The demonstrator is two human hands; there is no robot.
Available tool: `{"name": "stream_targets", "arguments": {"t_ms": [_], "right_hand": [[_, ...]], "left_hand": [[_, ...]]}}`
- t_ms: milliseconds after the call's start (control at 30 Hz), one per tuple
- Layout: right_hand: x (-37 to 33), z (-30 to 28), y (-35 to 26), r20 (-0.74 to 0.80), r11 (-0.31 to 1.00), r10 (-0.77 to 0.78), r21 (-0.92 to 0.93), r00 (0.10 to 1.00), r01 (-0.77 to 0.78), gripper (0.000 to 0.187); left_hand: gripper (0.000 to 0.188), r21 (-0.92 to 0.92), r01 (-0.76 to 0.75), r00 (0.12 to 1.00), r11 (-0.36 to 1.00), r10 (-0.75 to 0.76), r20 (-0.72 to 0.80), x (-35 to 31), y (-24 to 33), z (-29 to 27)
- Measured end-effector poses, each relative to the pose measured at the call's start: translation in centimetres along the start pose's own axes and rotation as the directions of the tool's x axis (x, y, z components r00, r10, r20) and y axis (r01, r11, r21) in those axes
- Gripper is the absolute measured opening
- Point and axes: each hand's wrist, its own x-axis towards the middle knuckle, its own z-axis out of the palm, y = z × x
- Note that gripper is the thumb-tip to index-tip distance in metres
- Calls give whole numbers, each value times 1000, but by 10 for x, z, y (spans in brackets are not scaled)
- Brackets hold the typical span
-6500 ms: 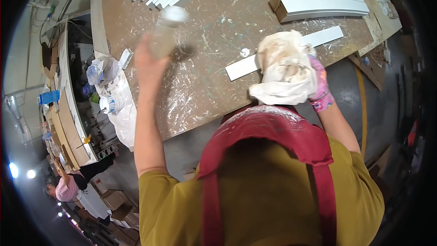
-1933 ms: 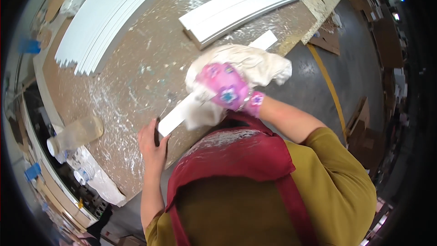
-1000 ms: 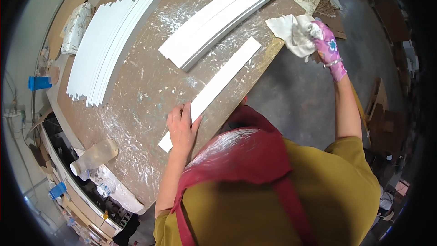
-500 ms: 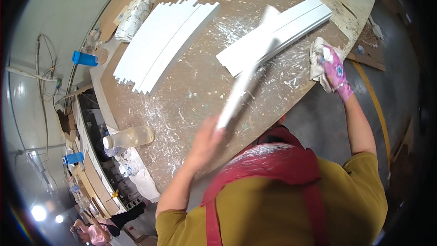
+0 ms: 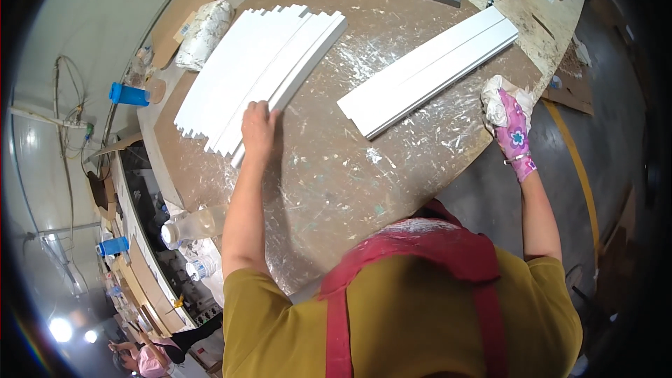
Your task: The person marks a white molding piece with a pen, pours liquid from a bottle onto a rag, sands a board with a sanding block, and wipes down white molding pieces with the cloth.
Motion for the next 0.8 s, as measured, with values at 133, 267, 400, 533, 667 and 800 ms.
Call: {"name": "stream_targets", "arguments": {"t_ms": [133, 267, 400, 533, 667, 800], "right_hand": [[-1, 0, 15, -54, 884, -207, -438, 977, 163, 48], [3, -3, 16, -77, 994, 47, -90, 996, -54, 49], [19, -11, 9, -114, 952, 52, 306, 992, -15, 54], [23, -10, -4, 70, 603, 253, 769, 965, -214, 51], [23, -22, -17, 157, 366, 331, 887, 931, -280, 40], [21, -34, -5, 75, 523, 250, 828, 965, -200, 29]], "left_hand": [[41, 76, -54, 946, 996, 76, -316, 11, 32, 3], [69, -542, 3, 967, 840, 136, 217, -2, 114, -5], [87, -225, -328, 904, 917, 374, 208, -13, 181, -17], [81, -123, -471, 850, 874, 487, 204, -16, 199, 3], [70, -165, -373, 885, 913, 404, 233, -19, 200, -1], [63, -249, -256, 903, 934, 323, 285, -14, 194, -12]]}}
